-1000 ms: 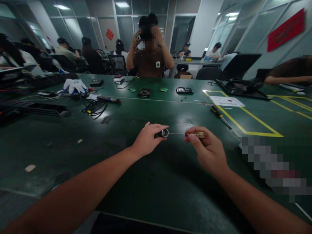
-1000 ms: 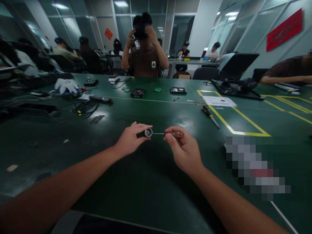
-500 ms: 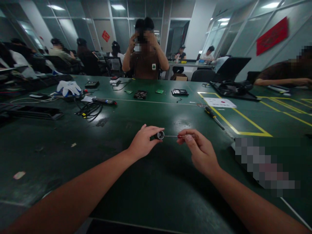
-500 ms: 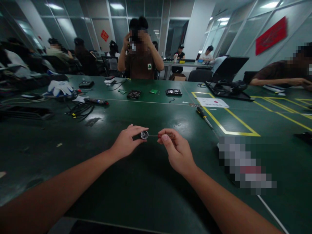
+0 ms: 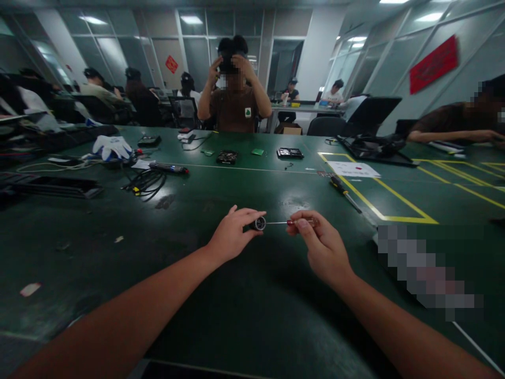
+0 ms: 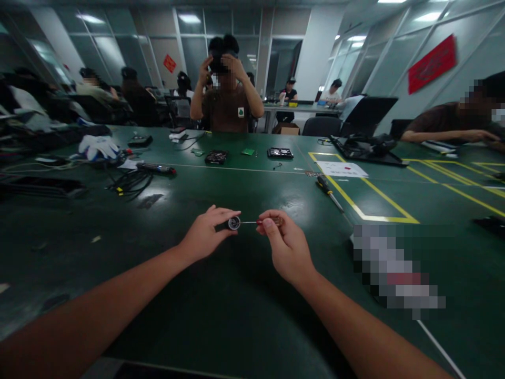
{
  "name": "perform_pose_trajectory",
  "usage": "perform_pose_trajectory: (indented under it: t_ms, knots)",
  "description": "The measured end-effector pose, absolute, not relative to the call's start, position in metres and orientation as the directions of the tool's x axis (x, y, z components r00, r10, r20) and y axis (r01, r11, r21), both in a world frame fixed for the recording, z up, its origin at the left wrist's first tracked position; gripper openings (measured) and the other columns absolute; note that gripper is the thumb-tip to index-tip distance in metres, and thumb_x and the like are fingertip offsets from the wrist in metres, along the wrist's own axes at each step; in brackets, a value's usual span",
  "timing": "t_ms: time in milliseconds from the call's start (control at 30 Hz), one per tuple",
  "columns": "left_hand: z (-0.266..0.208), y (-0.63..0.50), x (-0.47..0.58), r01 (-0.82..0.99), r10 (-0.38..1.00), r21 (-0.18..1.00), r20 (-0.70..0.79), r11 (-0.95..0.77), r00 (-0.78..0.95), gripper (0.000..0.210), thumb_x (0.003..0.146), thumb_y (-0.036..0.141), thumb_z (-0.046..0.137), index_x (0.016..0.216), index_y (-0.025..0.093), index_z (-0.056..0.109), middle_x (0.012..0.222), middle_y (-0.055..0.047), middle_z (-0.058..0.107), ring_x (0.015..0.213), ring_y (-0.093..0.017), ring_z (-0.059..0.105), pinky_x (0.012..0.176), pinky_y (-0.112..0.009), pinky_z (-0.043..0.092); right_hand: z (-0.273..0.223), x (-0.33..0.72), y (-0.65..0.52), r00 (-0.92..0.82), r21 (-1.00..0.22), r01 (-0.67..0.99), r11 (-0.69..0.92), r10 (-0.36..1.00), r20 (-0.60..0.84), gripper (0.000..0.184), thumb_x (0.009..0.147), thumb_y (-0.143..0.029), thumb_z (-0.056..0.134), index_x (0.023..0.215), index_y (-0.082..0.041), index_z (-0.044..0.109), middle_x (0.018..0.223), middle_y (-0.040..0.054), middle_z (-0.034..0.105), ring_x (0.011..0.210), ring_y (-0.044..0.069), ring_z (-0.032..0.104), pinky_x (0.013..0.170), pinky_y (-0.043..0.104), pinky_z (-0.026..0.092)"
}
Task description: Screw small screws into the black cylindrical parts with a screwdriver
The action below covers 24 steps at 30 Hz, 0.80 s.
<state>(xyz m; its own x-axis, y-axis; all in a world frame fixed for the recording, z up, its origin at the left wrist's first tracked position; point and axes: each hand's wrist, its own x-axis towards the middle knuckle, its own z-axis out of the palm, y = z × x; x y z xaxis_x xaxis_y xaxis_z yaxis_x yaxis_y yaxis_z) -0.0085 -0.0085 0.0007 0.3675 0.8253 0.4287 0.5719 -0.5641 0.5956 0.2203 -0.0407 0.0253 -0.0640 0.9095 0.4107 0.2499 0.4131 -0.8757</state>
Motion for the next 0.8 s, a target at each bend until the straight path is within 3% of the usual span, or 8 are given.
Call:
perform_pose_trajectory:
  t_ms: [233,467,600,800]
  knots:
    - [0.0043,-0.0102,-0.0084,0.558,0.827,0.610,0.433,-0.562,0.359,0.044,0.093,0.020,0.074,0.135,0.028,0.066,0.134,-0.006,0.071,0.128,-0.025,0.064,0.125,-0.065,0.026,0.0242,0.2214,-0.0374,-0.010,-0.865,0.287,0.411,0.904,0.427,0.029,0.100,-0.050,0.059,0.104,-0.022,0.065,0.077,0.0016,0.069,0.072,0.019,0.067,0.070,0.035,0.054]
    - [0.0026,-0.0095,-0.0091,0.568,0.822,0.594,0.413,-0.570,0.392,0.048,0.093,0.019,0.073,0.139,0.030,0.064,0.134,-0.006,0.070,0.127,-0.026,0.063,0.125,-0.066,0.027,0.0268,0.2188,-0.0422,-0.090,-0.882,0.231,0.412,0.911,0.402,0.028,0.096,-0.050,0.066,0.103,-0.023,0.065,0.087,0.0044,0.073,0.080,0.021,0.072,0.073,0.036,0.058]
    - [0.0025,-0.0092,-0.0092,0.584,0.826,0.584,0.396,-0.564,0.402,0.050,0.093,0.018,0.072,0.141,0.030,0.063,0.132,-0.007,0.070,0.124,-0.027,0.064,0.124,-0.067,0.028,0.0274,0.2178,-0.0425,-0.078,-0.917,0.143,0.372,0.928,0.364,0.028,0.091,-0.046,0.073,0.106,-0.024,0.063,0.092,0.0047,0.075,0.082,0.021,0.074,0.076,0.038,0.061]
    - [0.0025,-0.0098,-0.0051,0.588,0.828,0.584,0.355,-0.560,0.435,0.053,0.091,0.014,0.072,0.141,0.027,0.061,0.134,-0.007,0.070,0.128,-0.026,0.063,0.126,-0.069,0.022,0.0264,0.2151,-0.0372,-0.018,-0.965,-0.024,0.262,0.965,0.263,0.031,0.090,-0.049,0.074,0.106,-0.022,0.068,0.078,0.0003,0.071,0.068,0.017,0.067,0.068,0.033,0.057]
